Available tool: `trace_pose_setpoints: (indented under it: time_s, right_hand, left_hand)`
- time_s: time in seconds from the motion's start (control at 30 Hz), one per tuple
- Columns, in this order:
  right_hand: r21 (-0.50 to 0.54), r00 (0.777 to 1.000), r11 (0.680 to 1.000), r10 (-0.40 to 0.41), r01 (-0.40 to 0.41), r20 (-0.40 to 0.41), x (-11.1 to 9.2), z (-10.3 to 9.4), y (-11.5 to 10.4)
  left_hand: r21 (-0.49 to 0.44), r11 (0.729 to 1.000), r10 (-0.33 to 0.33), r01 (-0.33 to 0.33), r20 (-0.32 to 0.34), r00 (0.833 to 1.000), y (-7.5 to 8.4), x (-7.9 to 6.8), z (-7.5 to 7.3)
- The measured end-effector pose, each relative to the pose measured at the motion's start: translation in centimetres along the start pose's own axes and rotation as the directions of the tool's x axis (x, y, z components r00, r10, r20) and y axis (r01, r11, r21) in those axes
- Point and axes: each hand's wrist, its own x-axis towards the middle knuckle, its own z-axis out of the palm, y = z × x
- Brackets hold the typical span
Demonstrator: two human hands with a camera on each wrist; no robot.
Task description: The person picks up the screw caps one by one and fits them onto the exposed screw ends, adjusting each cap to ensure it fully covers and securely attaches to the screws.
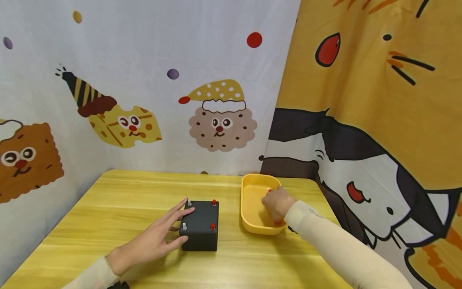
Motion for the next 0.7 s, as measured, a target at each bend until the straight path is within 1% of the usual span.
trace_pose_setpoints:
  time_s: [0.2, 0.4, 0.53, 0.7]
  right_hand:
    - [-0.01, 1.0, 1.0, -0.001, 0.001, -0.011, -0.1, 0.3, -0.01]
    - [-0.02, 1.0, 1.0, 0.001, -0.001, -0.017, -0.04, 0.59, -0.02]
    - [0.005, 0.999, 1.0, -0.011, 0.012, -0.033, -0.01, 0.61, 0.1]
    - [0.068, 0.997, 0.997, -0.027, 0.032, -0.076, 0.03, 0.33, 0.37]
  left_hand:
    - [0.007, 1.0, 0.022, -0.022, 0.0, 1.0, 0.03, 0.02, 0.01]
    - [0.007, 1.0, 0.026, -0.026, -0.004, 1.0, 0.12, 0.01, -0.03]
    - [0.003, 1.0, 0.024, -0.024, 0.004, 1.0, 0.1, 0.03, 0.01]
    - [0.016, 1.0, 0.022, -0.022, 0.003, 1.0, 0.09, 0.02, 0.02]
